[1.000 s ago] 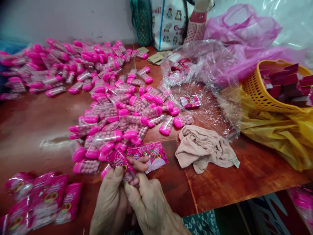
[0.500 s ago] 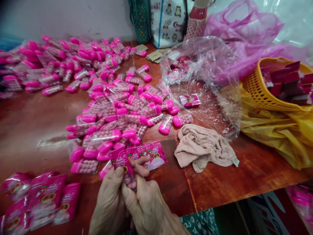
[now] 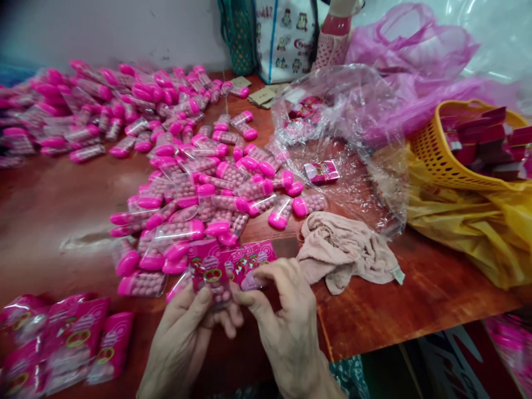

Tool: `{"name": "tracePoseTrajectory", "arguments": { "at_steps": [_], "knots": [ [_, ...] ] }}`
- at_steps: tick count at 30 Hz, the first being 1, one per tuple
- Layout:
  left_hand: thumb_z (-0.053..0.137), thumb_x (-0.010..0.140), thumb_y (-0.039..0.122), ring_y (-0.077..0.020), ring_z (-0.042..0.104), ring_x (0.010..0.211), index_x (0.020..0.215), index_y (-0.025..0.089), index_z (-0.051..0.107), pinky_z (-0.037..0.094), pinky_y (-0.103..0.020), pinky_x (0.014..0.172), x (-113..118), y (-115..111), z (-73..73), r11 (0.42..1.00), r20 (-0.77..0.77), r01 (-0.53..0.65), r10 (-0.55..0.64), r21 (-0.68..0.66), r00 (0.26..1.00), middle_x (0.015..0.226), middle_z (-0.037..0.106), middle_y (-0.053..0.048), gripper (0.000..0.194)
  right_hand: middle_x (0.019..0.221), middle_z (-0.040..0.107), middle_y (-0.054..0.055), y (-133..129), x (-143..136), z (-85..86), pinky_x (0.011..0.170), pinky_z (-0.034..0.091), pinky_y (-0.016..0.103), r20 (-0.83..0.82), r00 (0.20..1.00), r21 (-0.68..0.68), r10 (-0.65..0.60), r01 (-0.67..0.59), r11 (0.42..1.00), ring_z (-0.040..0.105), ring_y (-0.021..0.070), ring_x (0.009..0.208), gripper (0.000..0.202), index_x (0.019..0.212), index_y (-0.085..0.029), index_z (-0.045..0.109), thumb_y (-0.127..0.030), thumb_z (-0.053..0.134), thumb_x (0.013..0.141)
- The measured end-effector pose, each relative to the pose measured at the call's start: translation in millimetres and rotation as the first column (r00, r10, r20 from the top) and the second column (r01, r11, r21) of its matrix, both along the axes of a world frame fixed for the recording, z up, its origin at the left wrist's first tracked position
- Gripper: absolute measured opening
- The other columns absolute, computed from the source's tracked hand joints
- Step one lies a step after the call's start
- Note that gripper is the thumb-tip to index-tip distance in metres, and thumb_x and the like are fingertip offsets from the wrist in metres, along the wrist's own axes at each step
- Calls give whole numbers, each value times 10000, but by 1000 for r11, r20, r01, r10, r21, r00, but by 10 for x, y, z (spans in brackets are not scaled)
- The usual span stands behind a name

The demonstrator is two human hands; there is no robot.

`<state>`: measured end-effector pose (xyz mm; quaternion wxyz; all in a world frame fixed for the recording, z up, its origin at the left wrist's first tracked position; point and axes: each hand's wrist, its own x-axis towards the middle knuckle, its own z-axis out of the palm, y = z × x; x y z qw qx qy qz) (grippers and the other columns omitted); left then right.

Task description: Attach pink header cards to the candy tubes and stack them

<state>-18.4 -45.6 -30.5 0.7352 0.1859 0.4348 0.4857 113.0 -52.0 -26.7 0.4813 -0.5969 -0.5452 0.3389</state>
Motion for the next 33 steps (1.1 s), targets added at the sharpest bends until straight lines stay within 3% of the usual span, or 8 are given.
{"name": "tracePoseTrajectory", "arguments": {
  "at_steps": [3,7,18,21,24,26,29,33],
  "knots": [
    [599,796,233,-127,561,409,854,139,651,414,-183,346,12,-26,-32,987,39,163,-162,-8,986,525,611,-17,122,914,562,24,65,-8,-1,764,422,272,-155,983,-95,101,-117,989,526,172,878,115,825,-204,598,-318,588,833],
    [688,714,199,-114,569,457,825,122,634,434,-176,407,71,-13,-45,987,22,155,-154,-38,988,562,625,-25,146,758,499,-16,100,-56,-40,696,429,253,-380,925,-227,32,-126,966,504,126,728,246,688,-198,522,-325,488,896],
    [679,716,204,-100,530,361,727,118,637,424,-170,330,142,-48,43,997,-93,-29,22,-68,995,483,603,-6,97,745,591,42,-40,-253,-109,647,476,280,-245,964,-270,-105,36,962,567,177,700,171,773,-164,639,-320,579,808],
    [666,727,215,-106,532,361,751,118,631,424,-176,337,135,-24,27,999,-106,4,-10,-49,994,476,608,-11,106,685,597,22,-31,-222,-98,629,499,272,-401,909,-327,-112,-28,944,587,167,658,155,783,-172,636,-327,632,776],
    [627,758,201,-129,564,389,778,118,625,448,-201,371,128,-17,-3,988,-139,152,-154,-25,978,491,625,-22,85,593,587,-5,14,-151,-103,526,489,225,-624,760,-377,-179,-93,921,566,125,545,189,775,-169,629,-357,644,774],
    [608,770,191,-131,568,391,738,117,618,449,-207,386,133,-28,-18,968,-179,249,-247,-14,952,500,631,-30,82,536,561,-16,49,-116,-102,447,450,191,-679,697,-386,-230,-73,919,526,99,473,216,729,-158,626,-368,633,782],
    [589,781,184,-126,558,380,744,116,627,438,-202,389,157,-59,-18,961,-229,277,-270,2,935,476,621,-23,86,488,516,-36,80,-115,-80,371,391,163,-664,706,-398,-247,-55,916,471,70,400,238,666,-152,607,-360,643,774],
    [580,783,189,-132,551,367,811,111,645,440,-210,387,197,-92,32,982,-257,188,-182,-2,949,448,607,-11,106,385,417,-67,62,-191,-53,247,273,160,-643,733,-454,-219,-135,881,343,44,259,366,548,-163,522,-426,593,792]
  ]
}}
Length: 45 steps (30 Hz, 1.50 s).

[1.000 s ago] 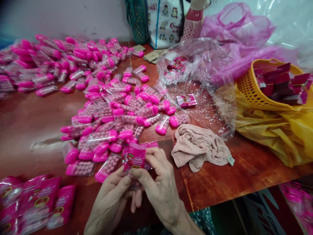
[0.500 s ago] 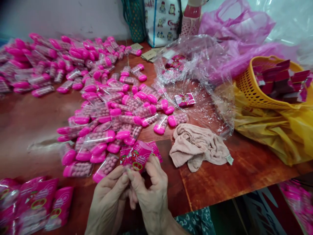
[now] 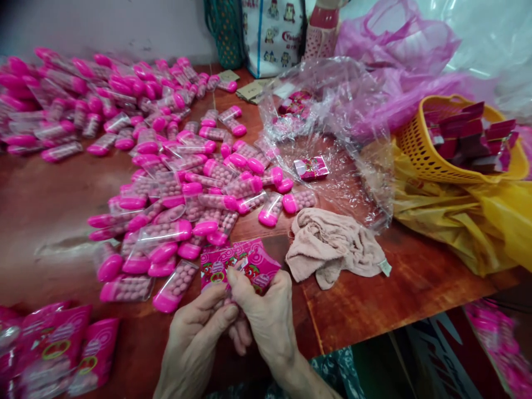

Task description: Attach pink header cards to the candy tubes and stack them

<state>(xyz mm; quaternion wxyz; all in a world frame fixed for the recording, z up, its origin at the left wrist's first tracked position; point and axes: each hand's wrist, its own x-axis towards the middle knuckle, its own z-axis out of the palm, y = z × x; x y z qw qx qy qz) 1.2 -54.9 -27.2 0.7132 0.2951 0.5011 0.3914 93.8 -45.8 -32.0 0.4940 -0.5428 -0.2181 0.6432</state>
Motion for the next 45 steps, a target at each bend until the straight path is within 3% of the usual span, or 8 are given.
{"name": "tracePoseTrajectory", "arguments": {
  "at_steps": [5,10,16,22,27,33,37,45],
  "knots": [
    [585,787,204,-137,552,354,996,98,624,425,-207,376,14,-10,37,998,-31,-50,49,-27,998,445,607,-1,237,388,366,-89,-42,-61,-20,251,228,141,52,998,-15,-24,25,1000,276,18,272,350,558,-156,507,-419,633,753],
    [628,745,171,-152,587,396,924,114,613,476,-230,378,19,28,-53,996,75,-69,74,-64,994,508,635,-9,188,431,478,-43,-10,43,-70,285,292,146,-37,999,-9,-13,12,1000,365,37,316,352,551,-136,560,-408,644,758],
    [624,750,141,-144,591,372,963,148,526,468,-205,338,33,68,-105,995,186,-68,82,-78,979,563,662,-15,234,567,579,-22,12,124,-108,403,411,143,-101,994,-14,-50,49,999,481,62,460,270,867,-139,679,-387,659,761],
    [640,750,163,-117,565,346,807,162,530,448,-180,323,23,22,-54,982,147,-179,187,-68,971,533,639,16,124,311,336,-104,-73,-72,-101,251,242,134,-135,991,-5,12,-13,1000,295,23,234,320,630,-123,642,-410,633,773],
    [690,712,232,-121,544,318,802,149,538,427,-176,306,34,49,-63,980,196,-174,190,-97,962,451,610,14,195,312,361,-97,-57,-43,-84,276,277,145,-96,995,-10,38,-39,999,327,31,255,296,654,-126,656,-403,652,759],
    [666,734,238,-117,556,332,804,130,543,431,-173,308,43,122,-76,973,187,-147,180,-176,966,526,655,-27,178,684,642,11,9,144,-112,514,463,196,-85,996,52,-40,44,998,562,109,577,282,893,-163,661,-424,613,797],
    [670,728,222,-126,572,341,842,117,555,430,-164,306,19,120,-103,971,171,-125,161,-205,972,548,681,-67,193,927,681,34,72,221,-104,717,487,242,-44,991,101,-128,132,986,613,151,805,286,1056,-213,611,-383,593,827],
    [689,704,228,-153,562,290,828,148,600,415,-180,270,-15,45,-137,979,173,-187,199,-86,964,506,684,-54,172,891,699,32,47,199,-70,706,501,276,-17,991,38,-131,132,991,631,166,758,308,1039,-200,633,-341,666,768]
  ]
}}
